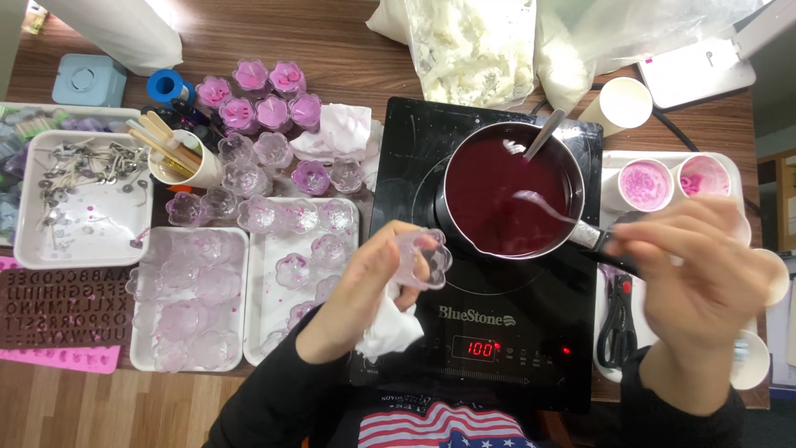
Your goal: The person stirs red melted wax in a saucepan on a portable induction cooker, adjusts the cooker settings, tears sheets from a paper towel roll, and wipes plastic flower-shaped molds with the towels. They then hold each mold and spoon hot wax from the pot into the molds, setting filled molds on trays.
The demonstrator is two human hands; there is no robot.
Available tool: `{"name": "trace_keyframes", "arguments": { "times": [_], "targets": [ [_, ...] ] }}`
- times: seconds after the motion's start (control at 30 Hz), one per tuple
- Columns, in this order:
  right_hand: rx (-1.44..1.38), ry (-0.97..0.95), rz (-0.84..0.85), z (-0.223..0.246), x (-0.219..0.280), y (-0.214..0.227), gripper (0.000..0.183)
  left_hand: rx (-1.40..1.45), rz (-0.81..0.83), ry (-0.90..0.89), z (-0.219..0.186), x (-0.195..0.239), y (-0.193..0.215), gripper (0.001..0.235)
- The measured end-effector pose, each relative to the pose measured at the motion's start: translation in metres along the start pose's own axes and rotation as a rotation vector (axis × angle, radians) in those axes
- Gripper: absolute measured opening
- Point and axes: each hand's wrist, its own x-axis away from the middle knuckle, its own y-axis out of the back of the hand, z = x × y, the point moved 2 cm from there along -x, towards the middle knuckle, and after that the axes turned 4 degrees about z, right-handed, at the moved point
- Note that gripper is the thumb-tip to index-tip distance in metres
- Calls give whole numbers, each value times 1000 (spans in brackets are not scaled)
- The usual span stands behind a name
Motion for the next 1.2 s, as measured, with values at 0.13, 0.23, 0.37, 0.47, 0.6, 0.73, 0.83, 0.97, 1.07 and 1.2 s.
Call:
{"name": "trace_keyframes", "arguments": {
  "times": [0.13, 0.23, 0.37, 0.47, 0.6, 0.73, 0.83, 0.97, 1.07, 1.2],
  "targets": [
    [-7, -32, 44, 10, -5, -12, 11, -31, -10, -20, -10, -2, -1, 57],
    [74, -56, 58, 9, -5, -14, 7, -33, 7, -26, -5, 0, -3, 56],
    [114, -95, 95, 5, -5, -24, 4, -8, 19, -17, 3, 5, -6, 56],
    [65, -150, 148, 8, -11, -33, 2, 34, 19, -8, 8, 9, -8, 55],
    [71, -81, 191, 12, -16, -41, 3, 53, 29, -8, 12, 11, -11, 54],
    [168, -45, 149, 14, -20, -40, 7, 67, 20, -1, 15, 13, -12, 55],
    [304, -15, 130, 17, -21, -35, 6, 92, 9, 14, 18, 15, -11, 55],
    [304, -62, 131, 11, -14, -35, 9, 104, 7, 17, 21, 14, -9, 55],
    [167, -107, 163, 10, -14, -39, 9, 129, 3, 27, 23, 14, -9, 54],
    [120, -127, 128, 7, -16, -39, 6, 144, 11, 30, 26, 13, -7, 53]
  ]
}}
